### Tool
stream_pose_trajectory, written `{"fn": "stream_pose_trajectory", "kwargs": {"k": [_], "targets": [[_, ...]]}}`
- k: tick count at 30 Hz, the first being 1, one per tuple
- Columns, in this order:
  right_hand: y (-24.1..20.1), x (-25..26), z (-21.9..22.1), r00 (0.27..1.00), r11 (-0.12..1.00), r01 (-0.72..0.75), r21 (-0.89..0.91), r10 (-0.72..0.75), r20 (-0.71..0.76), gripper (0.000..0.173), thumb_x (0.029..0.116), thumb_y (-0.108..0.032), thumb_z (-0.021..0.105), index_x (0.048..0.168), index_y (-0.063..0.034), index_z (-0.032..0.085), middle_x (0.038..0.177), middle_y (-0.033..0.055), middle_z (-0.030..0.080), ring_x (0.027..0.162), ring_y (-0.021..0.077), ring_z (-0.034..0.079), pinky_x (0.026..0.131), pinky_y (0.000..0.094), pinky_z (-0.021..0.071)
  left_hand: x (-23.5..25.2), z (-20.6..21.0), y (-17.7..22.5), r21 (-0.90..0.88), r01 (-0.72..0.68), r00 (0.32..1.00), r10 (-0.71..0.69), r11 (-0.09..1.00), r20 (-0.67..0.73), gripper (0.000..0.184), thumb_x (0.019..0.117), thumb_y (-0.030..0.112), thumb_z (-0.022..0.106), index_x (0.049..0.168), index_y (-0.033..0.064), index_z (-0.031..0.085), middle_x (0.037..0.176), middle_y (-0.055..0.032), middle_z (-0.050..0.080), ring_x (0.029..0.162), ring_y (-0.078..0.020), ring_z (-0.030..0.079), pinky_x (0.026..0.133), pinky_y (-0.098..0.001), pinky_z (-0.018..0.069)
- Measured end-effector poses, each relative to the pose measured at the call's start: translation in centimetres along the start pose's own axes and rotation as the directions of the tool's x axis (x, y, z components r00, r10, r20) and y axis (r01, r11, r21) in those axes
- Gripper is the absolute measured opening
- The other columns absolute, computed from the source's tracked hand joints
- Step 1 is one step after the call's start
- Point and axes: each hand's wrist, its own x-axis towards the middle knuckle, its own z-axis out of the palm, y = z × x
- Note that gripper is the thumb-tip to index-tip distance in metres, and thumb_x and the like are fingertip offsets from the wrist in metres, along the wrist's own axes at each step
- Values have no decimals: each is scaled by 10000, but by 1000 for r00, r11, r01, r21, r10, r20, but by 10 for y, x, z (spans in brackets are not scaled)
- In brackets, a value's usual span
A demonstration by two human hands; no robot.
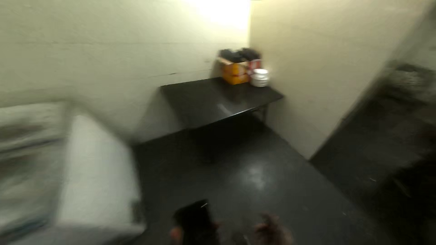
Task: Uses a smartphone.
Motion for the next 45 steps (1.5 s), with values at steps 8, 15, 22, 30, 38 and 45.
{"fn": "stream_pose_trajectory", "kwargs": {"k": [8, 15, 22, 30, 38, 45], "targets": [[-28, 13, 37, 937, 984, -109, -140, 149, 317, 498, 1056, -206, 550, 1484, 19, 432, 1262, 196, 667, 1077, 309, 698, 904, 481, 609, 39, 10, 0, -65, 24, 959, -5, 998, 283, 876, 885, 769, 506, 1405, 66, 556, 1342, -214, 602, 1205, -364, 615, 1050, -559, 487], [-28, 21, 76, 808, 976, -115, -186, 201, 554, 625, 965, 67, 608, 1523, 16, 331, 1233, 235, 681, 1047, 359, 719, 916, 506, 618, 27, 4, 12, -105, -110, 973, 129, 988, 191, 848, 902, 729, 527, 1401, 44, 547, 1337, -251, 600, 1208, -375, 615, 1041, -536, 498], [-21, 34, 90, 779, 960, -165, -228, 269, 566, 564, 964, 77, 607, 1477, 15, 379, 1169, 226, 707, 993, 346, 734, 882, 493, 630, 14, -4, 18, -83, -183, 974, 192, 980, 117, 867, 899, 746, 507, 1402, 41, 547, 1339, -238, 602, 1208, -361, 615, 1045, -526, 495], [-16, 44, 104, 755, 951, -192, -242, 301, 583, 517, 979, 62, 592, 1455, 22, 396, 1172, 229, 705, 998, 351, 736, 882, 507, 633, 7, -12, 25, -47, -251, 964, 254, 967, 74, 856, 921, 735, 480, 1407, 33, 530, 1347, -239, 590, 1214, -360, 607, 1049, -522, 492], [-16, 50, 110, 739, 948, -186, -259, 308, 600, 550, 969, 77, 591, 1471, 33, 372, 1188, 228, 699, 996, 338, 735, 873, 478, 637, 5, -19, 29, -86, -240, 965, 247, 967, 84, 867, 921, 746, 464, 1418, 39, 534, 1361, -233, 584, 1228, -352, 601, 1056, -519, 486], [-14, 55, 111, 707, 950, -197, -242, 308, 636, 545, 969, 81, 602, 1461, 32, 373, 1197, 246, 692, 1011, 356, 732, 890, 483, 629, 4, -20, 31, -83, -256, 960, 264, 963, 98, 880, 910, 757, 472, 1432, 50, 522, 1374, -238, 572, 1245, -358, 587, 1056, -531, 480]]}}
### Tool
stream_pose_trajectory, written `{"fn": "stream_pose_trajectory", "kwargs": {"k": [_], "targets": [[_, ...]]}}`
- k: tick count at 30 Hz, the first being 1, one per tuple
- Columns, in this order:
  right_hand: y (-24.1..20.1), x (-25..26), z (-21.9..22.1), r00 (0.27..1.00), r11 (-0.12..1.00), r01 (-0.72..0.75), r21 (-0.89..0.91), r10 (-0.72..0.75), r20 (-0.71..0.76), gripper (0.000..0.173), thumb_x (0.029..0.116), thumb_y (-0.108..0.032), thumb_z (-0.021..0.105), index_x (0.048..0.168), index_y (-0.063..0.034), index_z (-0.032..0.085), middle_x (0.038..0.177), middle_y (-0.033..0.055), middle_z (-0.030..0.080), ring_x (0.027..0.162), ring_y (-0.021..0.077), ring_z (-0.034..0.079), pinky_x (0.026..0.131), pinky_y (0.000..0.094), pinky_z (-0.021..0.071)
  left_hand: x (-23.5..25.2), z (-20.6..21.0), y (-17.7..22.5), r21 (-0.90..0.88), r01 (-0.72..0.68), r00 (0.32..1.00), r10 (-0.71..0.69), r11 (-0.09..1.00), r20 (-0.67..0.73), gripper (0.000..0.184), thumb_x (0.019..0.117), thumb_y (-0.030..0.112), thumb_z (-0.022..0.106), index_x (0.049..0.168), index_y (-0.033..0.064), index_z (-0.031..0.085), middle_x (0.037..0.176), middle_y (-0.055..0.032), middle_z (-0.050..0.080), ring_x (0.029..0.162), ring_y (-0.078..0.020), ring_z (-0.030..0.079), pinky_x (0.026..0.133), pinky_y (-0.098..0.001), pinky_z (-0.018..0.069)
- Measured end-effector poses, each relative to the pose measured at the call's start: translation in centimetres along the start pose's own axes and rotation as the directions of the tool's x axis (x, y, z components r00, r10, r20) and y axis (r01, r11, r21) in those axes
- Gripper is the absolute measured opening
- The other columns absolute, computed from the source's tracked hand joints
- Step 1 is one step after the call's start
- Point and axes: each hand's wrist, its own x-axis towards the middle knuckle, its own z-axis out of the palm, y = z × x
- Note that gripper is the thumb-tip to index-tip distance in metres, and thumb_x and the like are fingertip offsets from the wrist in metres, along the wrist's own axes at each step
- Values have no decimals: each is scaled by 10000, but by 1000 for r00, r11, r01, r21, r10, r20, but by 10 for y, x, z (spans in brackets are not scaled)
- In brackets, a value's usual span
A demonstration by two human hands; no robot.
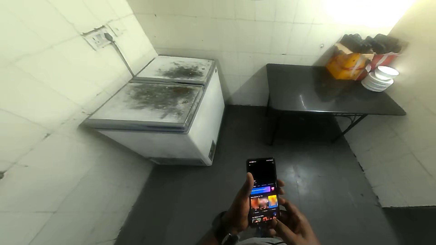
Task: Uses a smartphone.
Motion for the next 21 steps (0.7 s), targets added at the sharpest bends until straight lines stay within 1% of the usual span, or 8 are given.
{"fn": "stream_pose_trajectory", "kwargs": {"k": [4, 7, 11, 14, 18, 21], "targets": [[1, 2, -2, 999, 1000, 11, 11, -11, 33, 553, 967, 79, 602, 1464, 36, 363, 1214, 257, 684, 1037, 370, 724, 902, 490, 624, -1, 1, 2, 4, -7, 1000, 7, 1000, -5, 878, 911, 759, 466, 1432, 55, 522, 1377, -235, 571, 1245, -358, 588, 1056, -531, 481], [1, 3, -1, 999, 1000, 10, 3, -10, 31, 551, 969, 76, 601, 1466, 34, 366, 1193, 249, 691, 1010, 350, 729, 893, 477, 625, -2, 2, 2, 10, -19, 1000, 19, 1000, -20, 873, 912, 756, 469, 1429, 54, 526, 1372, -237, 576, 1233, -361, 597, 1053, -531, 484], [-1, 4, -2, 999, 1000, 13, -7, -12, 47, 551, 964, 79, 605, 1464, 22, 381, 1196, 229, 694, 1002, 327, 731, 880, 456, 627, -3, 2, 1, -4, -36, 999, 35, 999, -15, 849, 928, 735, 469, 1433, 55, 522, 1371, -237, 576, 1226, -367, 600, 1062, -537, 478], [2, 6, -3, 999, 1000, 20, -24, -19, 43, 543, 961, 92, 591, 1459, 28, 384, 1182, 232, 696, 978, 325, 731, 857, 455, 630, -4, 3, 1, 11, -52, 998, 52, 999, -42, 852, 919, 733, 489, 1421, 46, 531, 1362, -236, 583, 1225, -368, 600, 1062, -538, 478], [-2, 7, -3, 999, 1000, 2, -29, -1, 55, 551, 957, 96, 597, 1459, 25, 381, 1200, 229, 692, 995, 333, 732, 870, 468, 633, -4, 3, 0, 14, -71, 996, 72, 997, -54, 854, 922, 732, 484, 1414, 37, 538, 1356, -238, 588, 1226, -370, 601, 1064, -541, 478], [-4, 8, -3, 998, 999, -1, -44, 3, 55, 547, 954, 88, 608, 1450, 30, 384, 1185, 200, 696, 964, 287, 734, 853, 435, 633, -4, 3, 1, 14, -85, 994, 85, 996, -62, 850, 924, 733, 475, 1419, 43, 523, 1351, -243, 587, 1214, -369, 607, 1058, -535, 482]]}}
